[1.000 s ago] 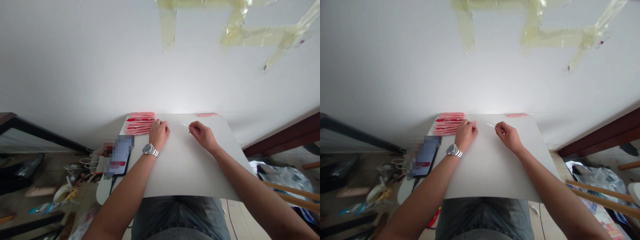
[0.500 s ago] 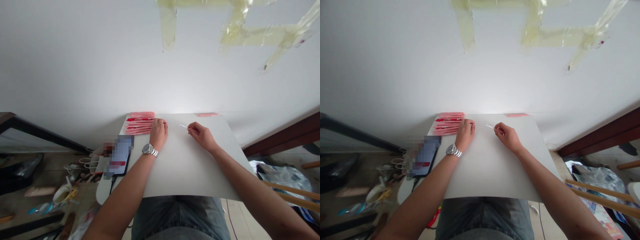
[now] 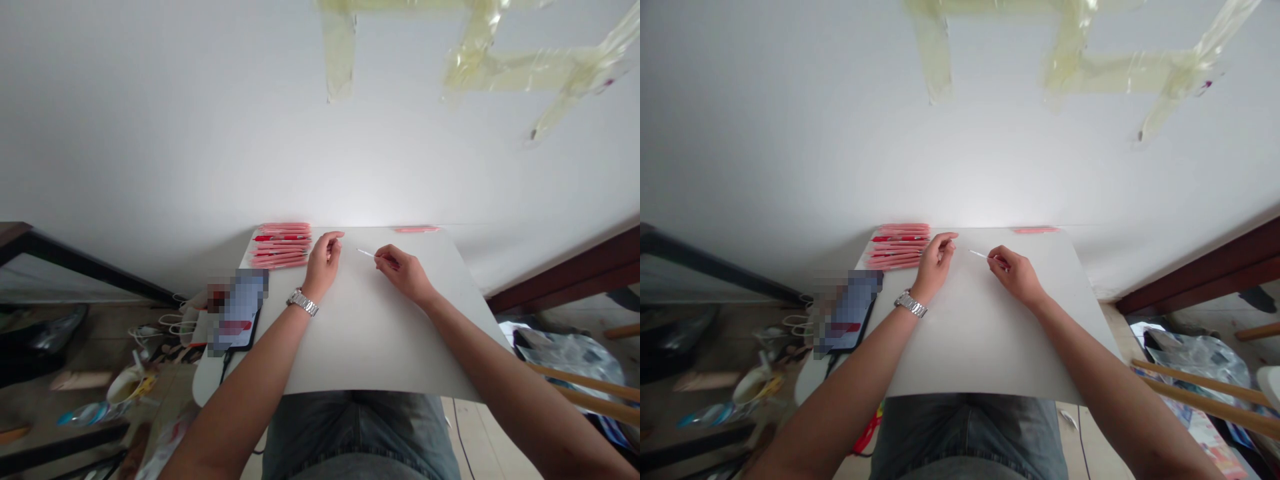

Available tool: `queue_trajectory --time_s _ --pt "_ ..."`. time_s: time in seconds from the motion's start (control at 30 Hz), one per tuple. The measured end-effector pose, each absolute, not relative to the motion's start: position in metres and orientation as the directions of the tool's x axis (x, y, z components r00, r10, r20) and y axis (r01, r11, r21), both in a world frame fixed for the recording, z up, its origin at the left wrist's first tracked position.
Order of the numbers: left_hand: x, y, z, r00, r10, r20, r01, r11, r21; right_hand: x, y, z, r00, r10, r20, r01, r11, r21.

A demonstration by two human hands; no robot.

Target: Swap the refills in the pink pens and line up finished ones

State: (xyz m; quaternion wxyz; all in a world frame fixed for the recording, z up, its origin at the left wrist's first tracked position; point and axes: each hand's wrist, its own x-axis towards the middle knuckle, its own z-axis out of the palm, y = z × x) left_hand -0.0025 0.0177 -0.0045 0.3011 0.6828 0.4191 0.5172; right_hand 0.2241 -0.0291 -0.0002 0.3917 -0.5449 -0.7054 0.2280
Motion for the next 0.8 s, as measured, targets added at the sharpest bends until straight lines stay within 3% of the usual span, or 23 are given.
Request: queue_trajectory --time_s 0.3,0.6,0.8 --pt "0.005 0.018 -0.005 0.079 0.954 0.288 -0.189 -0.270 0.944 0.224 -0.029 -0.001 -0.120 0.939 0.323 0.587 0.329 -0.740" --pt "0.008 0.015 -0.005 0.123 0.968 0.220 -0.313 -0.173 0.934 0.221 -0.030 0.002 -0.103 0.941 0.322 0.571 0.321 -0.756" --pt "0.009 0.011 -0.006 0.152 0.962 0.228 -0.286 -0.178 0.942 0.221 -0.031 0.003 -0.099 0.940 0.327 0.569 0.323 -0.756"
